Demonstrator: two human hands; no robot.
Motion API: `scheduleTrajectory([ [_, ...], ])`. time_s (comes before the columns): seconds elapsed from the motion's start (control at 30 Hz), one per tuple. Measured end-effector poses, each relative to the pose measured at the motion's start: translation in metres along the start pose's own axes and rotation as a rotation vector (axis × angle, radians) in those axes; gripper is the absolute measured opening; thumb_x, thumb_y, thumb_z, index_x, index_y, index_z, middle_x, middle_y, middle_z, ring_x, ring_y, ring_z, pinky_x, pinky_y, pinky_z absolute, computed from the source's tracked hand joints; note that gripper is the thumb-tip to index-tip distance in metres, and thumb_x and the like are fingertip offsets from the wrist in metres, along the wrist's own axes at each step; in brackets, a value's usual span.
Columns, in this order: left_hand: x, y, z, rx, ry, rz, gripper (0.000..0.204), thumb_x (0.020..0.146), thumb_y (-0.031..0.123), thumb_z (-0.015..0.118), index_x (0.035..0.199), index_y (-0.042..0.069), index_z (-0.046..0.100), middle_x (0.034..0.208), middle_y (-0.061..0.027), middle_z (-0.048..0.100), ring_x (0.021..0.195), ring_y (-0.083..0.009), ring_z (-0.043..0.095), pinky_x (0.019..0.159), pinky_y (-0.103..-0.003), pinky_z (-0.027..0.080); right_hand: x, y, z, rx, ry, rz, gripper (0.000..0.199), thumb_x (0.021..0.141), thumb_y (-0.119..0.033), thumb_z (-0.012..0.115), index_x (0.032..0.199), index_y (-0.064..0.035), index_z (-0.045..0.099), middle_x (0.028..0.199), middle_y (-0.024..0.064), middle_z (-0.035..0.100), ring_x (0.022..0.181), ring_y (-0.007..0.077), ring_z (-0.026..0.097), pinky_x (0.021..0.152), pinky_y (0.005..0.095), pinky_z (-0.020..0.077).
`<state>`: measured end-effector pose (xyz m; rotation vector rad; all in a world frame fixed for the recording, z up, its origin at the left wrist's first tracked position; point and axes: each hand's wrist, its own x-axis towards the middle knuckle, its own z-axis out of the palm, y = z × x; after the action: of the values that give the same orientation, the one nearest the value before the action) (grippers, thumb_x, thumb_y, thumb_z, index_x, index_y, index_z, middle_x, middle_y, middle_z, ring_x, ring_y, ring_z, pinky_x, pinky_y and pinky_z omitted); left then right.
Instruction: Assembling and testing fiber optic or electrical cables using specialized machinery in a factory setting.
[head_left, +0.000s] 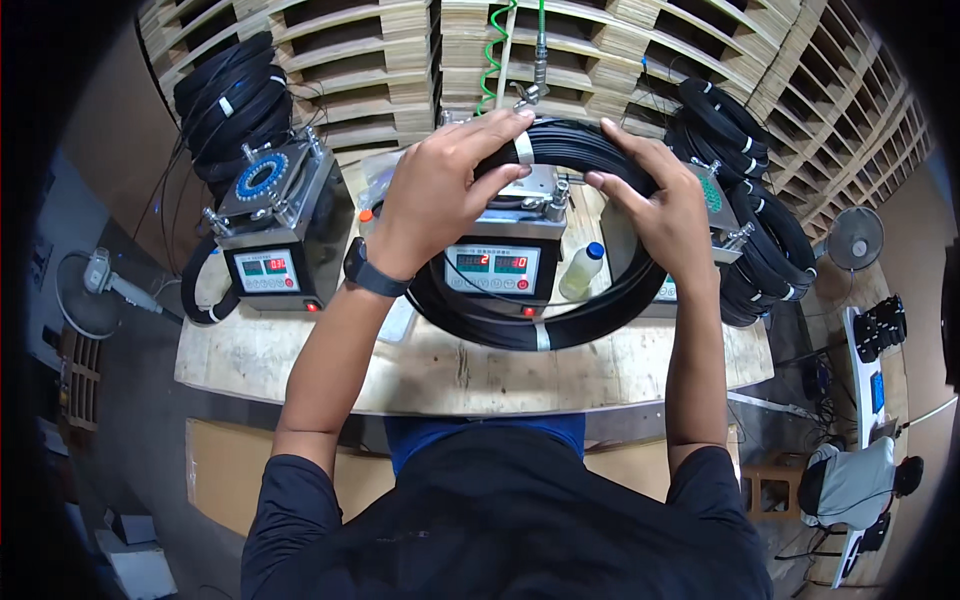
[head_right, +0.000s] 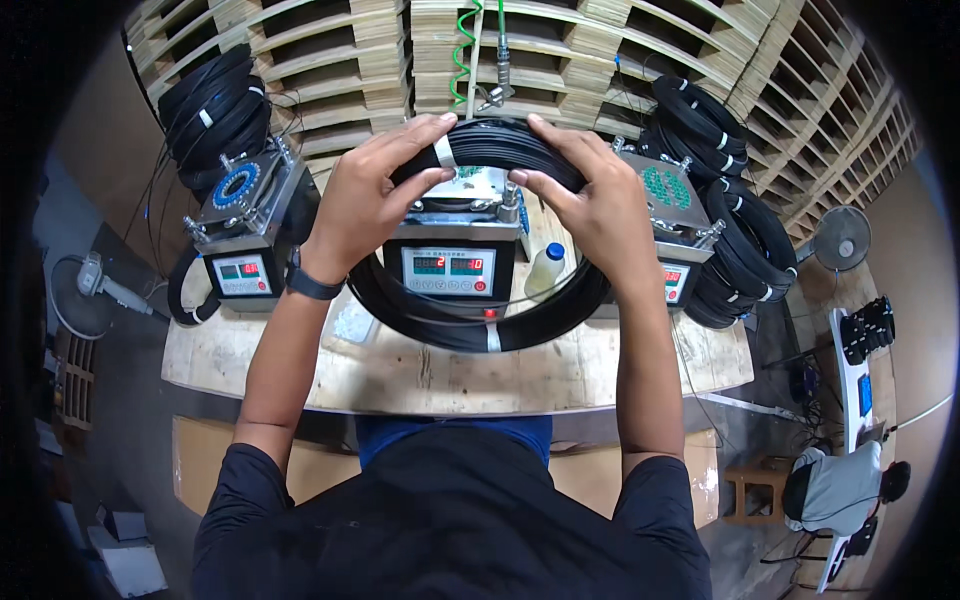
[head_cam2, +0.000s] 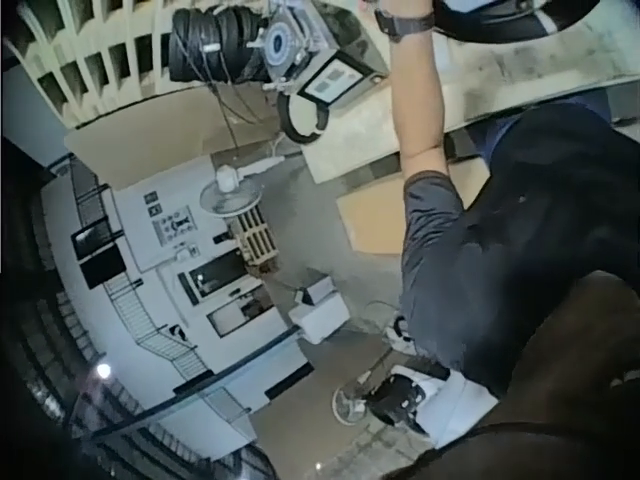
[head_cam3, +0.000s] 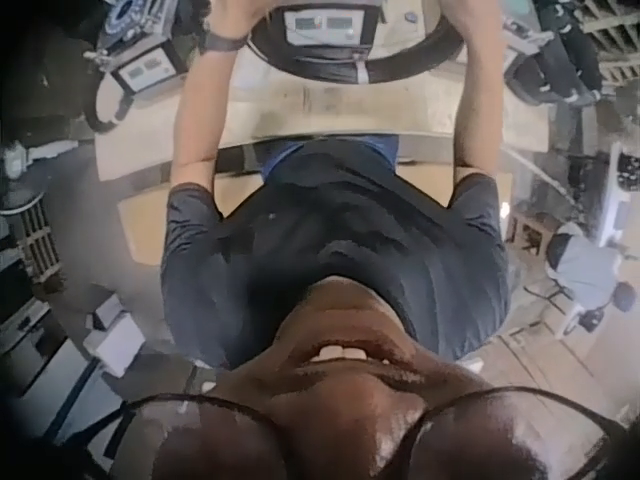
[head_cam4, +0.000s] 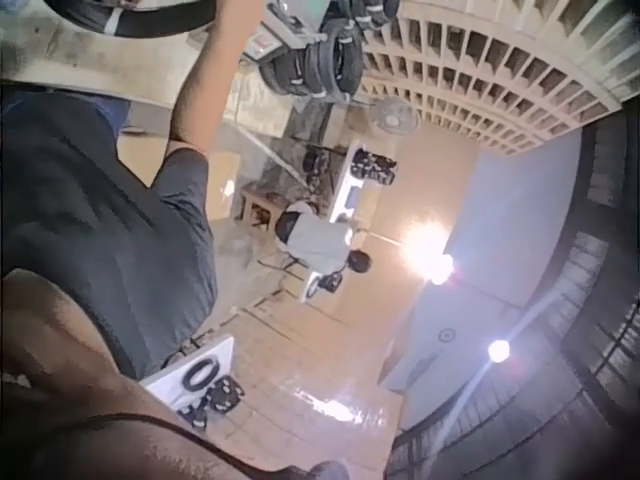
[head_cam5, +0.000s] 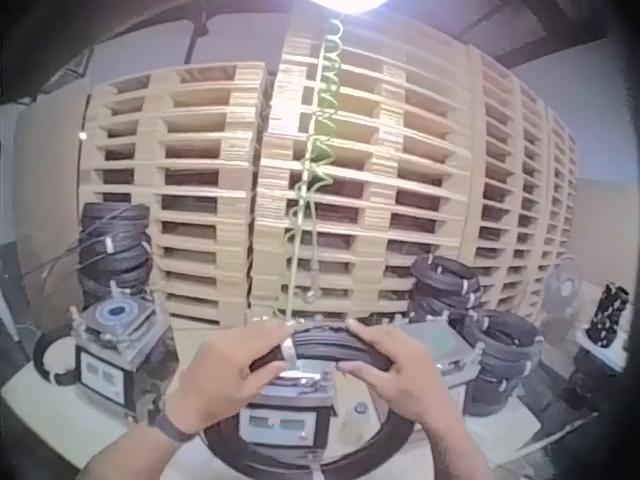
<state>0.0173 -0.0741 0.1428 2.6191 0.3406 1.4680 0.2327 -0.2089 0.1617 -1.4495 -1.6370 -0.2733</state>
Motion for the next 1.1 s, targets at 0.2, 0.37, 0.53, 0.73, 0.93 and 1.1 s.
scheduleTrajectory([
  [0.2,-0.07,0.011,0.005,-0.185,-0.339,-0.385,0.048,0.086,0.015,0.076,0.131,0.003,0.064,0.126,-0.021,0.067,0.119,-0.0325,0.065,0.1,-0.036,0.05,-0.067,0.013,0.034,0.132,-0.354,0.288,0.051,0.089,-0.034,0.075,0.131,-0.0068,0.065,0.115,0.0195,0.071,0.104,0.0342,0.069,0.092,0.0393,0.0521],
  [0.37,-0.157,0.0,0.041,-0.175,-0.456,-0.602,0.041,0.088,0.022,0.072,0.125,0.004,0.068,0.115,-0.0213,0.07,0.103,-0.0405,0.067,0.089,-0.043,0.054,-0.134,0.039,0.104,0.153,-0.595,0.464,0.051,0.093,-0.037,0.071,0.132,-0.0054,0.064,0.125,0.0175,0.059,0.112,0.0326,0.063,0.098,0.038,0.0477],
  [0.53,-0.218,-0.003,0.052,-0.217,-0.578,-0.742,0.04,0.091,0.026,0.07,0.124,0.004,0.067,0.109,-0.024,0.07,0.099,-0.0421,0.066,0.086,-0.046,0.053,-0.174,0.038,0.134,0.135,-0.779,0.537,0.051,0.096,-0.046,0.065,0.131,-0.0089,0.065,0.116,0.0175,0.056,0.105,0.0371,0.063,0.093,0.0409,0.0495],
  [0.73,-0.282,-0.019,0.09,-0.035,-0.737,-0.714,0.04,0.091,0.03,0.069,0.123,0.007,0.067,0.117,-0.0192,0.063,0.111,-0.0396,0.059,0.093,-0.047,0.051,-0.232,0.061,0.175,-0.048,-0.836,0.424,0.051,0.098,-0.042,0.06,0.127,-0.0011,0.06,0.118,0.0268,0.062,0.1,0.0459,0.065,0.087,0.0509,0.0531],
  [0.93,-0.273,-0.033,0.097,0.036,-0.745,-0.682,0.039,0.091,0.031,0.069,0.122,0.006,0.067,0.119,-0.0182,0.058,0.114,-0.0391,0.056,0.095,-0.046,0.05,-0.232,0.053,0.18,-0.134,-0.693,0.346,0.039,0.096,-0.025,0.062,0.125,0.0005,0.058,0.115,0.0258,0.064,0.101,0.045,0.063,0.087,0.0509,0.0536],
  [1.1,-0.27,-0.035,0.098,0.075,-0.714,-0.708,0.036,0.092,0.031,0.068,0.11,0.0,0.067,0.109,-0.0193,0.063,0.104,-0.038,0.062,0.088,-0.047,0.053,-0.232,0.052,0.173,-0.105,-0.626,0.389,0.042,0.094,-0.016,0.062,0.132,0.0006,0.055,0.12,0.0253,0.061,0.104,0.0448,0.062,0.089,0.0506,0.0533],
])
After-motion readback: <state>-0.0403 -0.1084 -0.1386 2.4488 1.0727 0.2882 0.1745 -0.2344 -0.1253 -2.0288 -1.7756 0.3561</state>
